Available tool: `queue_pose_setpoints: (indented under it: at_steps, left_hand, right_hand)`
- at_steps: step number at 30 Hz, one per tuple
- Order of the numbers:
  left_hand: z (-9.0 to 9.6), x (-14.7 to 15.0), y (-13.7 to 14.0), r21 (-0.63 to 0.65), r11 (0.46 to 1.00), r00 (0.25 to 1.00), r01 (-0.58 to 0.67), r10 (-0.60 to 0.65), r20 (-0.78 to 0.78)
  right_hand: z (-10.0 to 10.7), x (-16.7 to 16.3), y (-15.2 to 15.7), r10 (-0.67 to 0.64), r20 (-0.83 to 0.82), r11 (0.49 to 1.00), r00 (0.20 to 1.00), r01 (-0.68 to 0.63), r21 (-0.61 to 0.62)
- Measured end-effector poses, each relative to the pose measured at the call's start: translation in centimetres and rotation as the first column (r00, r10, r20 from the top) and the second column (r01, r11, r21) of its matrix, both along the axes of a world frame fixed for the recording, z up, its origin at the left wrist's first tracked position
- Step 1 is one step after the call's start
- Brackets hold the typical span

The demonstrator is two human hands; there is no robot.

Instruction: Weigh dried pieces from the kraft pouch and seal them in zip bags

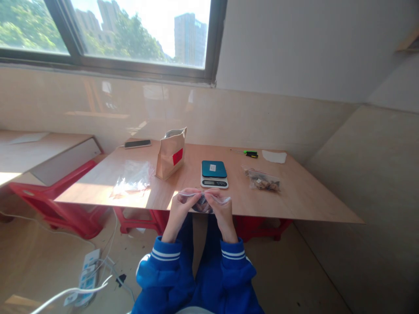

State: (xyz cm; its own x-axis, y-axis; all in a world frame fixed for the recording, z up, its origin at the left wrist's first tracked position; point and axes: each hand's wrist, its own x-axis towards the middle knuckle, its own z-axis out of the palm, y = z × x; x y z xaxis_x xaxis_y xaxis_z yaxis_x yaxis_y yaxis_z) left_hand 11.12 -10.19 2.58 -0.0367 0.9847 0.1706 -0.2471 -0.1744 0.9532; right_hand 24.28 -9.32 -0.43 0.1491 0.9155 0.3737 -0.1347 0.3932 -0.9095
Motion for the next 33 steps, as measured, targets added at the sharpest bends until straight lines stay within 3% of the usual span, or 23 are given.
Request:
queue_pose_setpoints:
  at_steps: [14,20,33]
  left_hand:
    - [-0.4,-0.7,0.3,-0.02,1.0,0.997,0.021,-0.022,-0.073]
    - [-1.1,-0.9,0.7,-0.069,0.995,0.996,0.068,-0.071,-0.046]
    - [-1.1,-0.9,0.5,-0.066,0.997,0.997,0.044,-0.048,-0.061]
  right_hand:
    - [0.4,1.2,-0.4,0.084,0.05,0.989,0.995,-0.078,-0.125]
    - [0.6,1.0,-0.6,0.001,-0.036,0.976,0.999,-0.008,-0.216]
    - [0.5,1.0,-0.5,0.029,-0.018,0.972,0.999,-0.032,-0.233]
